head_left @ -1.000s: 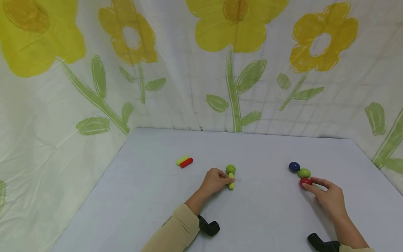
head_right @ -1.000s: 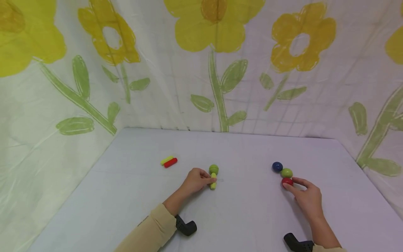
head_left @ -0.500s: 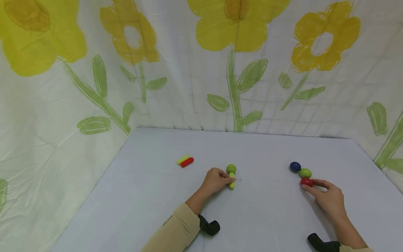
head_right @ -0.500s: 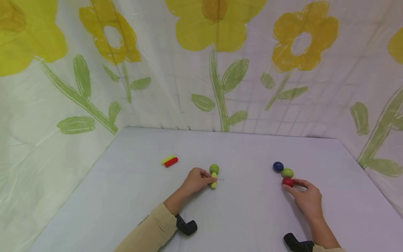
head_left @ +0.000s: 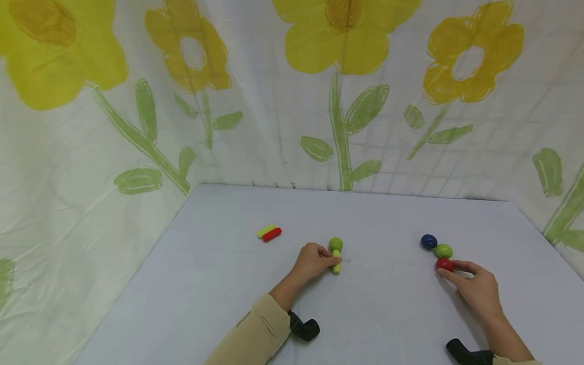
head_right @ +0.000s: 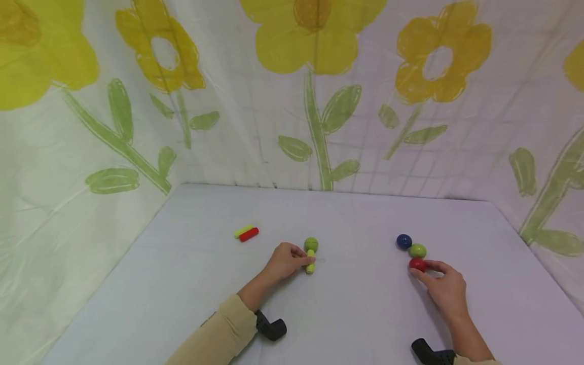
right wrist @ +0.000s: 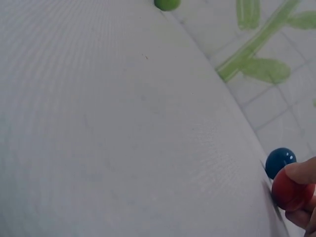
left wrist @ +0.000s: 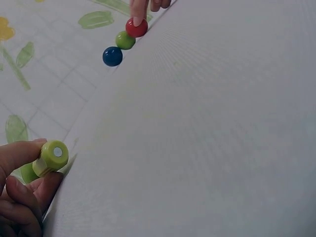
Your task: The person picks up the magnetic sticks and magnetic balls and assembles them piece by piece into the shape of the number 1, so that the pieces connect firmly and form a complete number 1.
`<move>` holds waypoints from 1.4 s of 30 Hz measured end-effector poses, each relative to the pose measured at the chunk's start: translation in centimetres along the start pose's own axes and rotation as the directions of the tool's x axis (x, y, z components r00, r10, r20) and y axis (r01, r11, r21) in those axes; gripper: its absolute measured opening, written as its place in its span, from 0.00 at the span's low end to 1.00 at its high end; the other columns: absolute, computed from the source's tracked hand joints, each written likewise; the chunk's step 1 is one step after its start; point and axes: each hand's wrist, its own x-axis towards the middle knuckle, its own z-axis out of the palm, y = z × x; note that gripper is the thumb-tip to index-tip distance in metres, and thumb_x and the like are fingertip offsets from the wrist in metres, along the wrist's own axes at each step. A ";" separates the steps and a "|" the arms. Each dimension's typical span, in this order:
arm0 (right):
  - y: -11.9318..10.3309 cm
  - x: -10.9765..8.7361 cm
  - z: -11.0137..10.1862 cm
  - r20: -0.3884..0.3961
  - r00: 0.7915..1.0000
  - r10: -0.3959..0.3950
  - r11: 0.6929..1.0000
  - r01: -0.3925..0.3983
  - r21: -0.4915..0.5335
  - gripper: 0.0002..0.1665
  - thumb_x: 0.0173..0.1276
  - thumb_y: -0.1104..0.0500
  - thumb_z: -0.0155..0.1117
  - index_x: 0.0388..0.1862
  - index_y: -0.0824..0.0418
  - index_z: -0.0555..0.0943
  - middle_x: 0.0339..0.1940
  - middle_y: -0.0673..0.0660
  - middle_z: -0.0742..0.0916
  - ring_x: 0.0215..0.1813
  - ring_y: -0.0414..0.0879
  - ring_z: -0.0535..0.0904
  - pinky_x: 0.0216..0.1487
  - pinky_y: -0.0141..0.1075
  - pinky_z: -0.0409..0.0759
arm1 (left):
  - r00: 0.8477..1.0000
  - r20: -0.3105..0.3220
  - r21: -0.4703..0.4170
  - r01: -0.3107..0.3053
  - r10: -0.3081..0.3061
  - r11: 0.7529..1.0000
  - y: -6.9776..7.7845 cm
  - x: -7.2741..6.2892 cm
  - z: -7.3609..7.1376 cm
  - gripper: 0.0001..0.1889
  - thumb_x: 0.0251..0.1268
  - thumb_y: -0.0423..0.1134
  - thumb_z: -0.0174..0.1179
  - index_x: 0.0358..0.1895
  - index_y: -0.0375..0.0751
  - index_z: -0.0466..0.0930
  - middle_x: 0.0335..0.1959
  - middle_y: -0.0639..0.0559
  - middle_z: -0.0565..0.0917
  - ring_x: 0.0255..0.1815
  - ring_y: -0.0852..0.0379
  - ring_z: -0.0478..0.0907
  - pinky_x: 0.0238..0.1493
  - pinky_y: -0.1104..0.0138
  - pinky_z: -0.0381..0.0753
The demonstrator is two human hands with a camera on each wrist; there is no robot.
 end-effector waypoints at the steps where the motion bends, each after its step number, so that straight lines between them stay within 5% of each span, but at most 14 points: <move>1: -0.1 0.0 -0.1 0.006 1.000 0.000 1.000 0.000 -0.001 0.44 0.58 0.38 0.64 0.60 0.70 0.69 0.58 0.72 0.74 0.28 0.43 0.73 0.25 0.30 0.71 | 1.000 0.001 -0.001 -0.002 0.002 1.000 0.0 0.0 0.0 0.14 0.51 0.46 0.69 0.27 0.37 0.82 0.21 0.54 0.78 0.23 0.62 0.71 0.23 0.72 0.68; 9: -1.4 -0.8 -0.9 0.073 0.997 -0.006 1.000 0.007 -0.016 0.50 0.56 0.33 0.62 0.63 0.70 0.67 0.61 0.73 0.70 0.45 0.56 0.70 0.29 0.29 0.71 | 1.000 0.000 0.008 -0.007 0.007 1.000 0.1 0.0 0.0 0.14 0.51 0.46 0.69 0.27 0.37 0.82 0.21 0.54 0.78 0.23 0.62 0.71 0.23 0.72 0.68; 22: -3.4 -1.9 -0.1 0.152 0.976 -0.157 0.987 0.161 -0.015 0.42 0.60 0.40 0.64 0.61 0.71 0.69 0.61 0.74 0.71 0.51 0.64 0.69 0.30 0.29 0.75 | 1.000 -0.003 0.006 0.003 -0.003 1.000 0.1 0.1 0.1 0.13 0.50 0.46 0.69 0.26 0.38 0.82 0.20 0.54 0.78 0.22 0.63 0.70 0.23 0.72 0.68; 26: -4.5 -2.4 0.6 0.171 0.958 -0.229 0.972 0.235 -0.012 0.39 0.59 0.43 0.65 0.59 0.71 0.72 0.58 0.73 0.74 0.46 0.58 0.71 0.28 0.30 0.73 | 1.000 -0.004 0.001 -0.002 0.002 1.000 0.1 0.1 0.1 0.13 0.50 0.45 0.69 0.26 0.37 0.82 0.20 0.54 0.78 0.23 0.63 0.70 0.23 0.72 0.68; 33: -5.8 -2.8 2.1 0.173 0.924 -0.341 0.940 0.340 0.035 0.32 0.57 0.50 0.69 0.54 0.69 0.76 0.48 0.67 0.81 0.20 0.38 0.65 0.20 0.31 0.67 | 1.000 -0.006 0.002 -0.009 0.009 1.000 0.1 0.0 -0.1 0.13 0.50 0.45 0.70 0.26 0.37 0.82 0.20 0.54 0.78 0.22 0.63 0.70 0.23 0.72 0.68; 42: -6.9 -3.2 3.6 0.262 0.903 -0.341 0.939 0.337 0.062 0.33 0.56 0.49 0.70 0.54 0.68 0.76 0.47 0.63 0.82 0.22 0.39 0.66 0.21 0.30 0.65 | 1.000 -0.002 -0.005 0.008 -0.008 1.000 0.2 0.1 0.0 0.14 0.50 0.46 0.69 0.26 0.37 0.82 0.21 0.54 0.78 0.22 0.62 0.70 0.22 0.72 0.67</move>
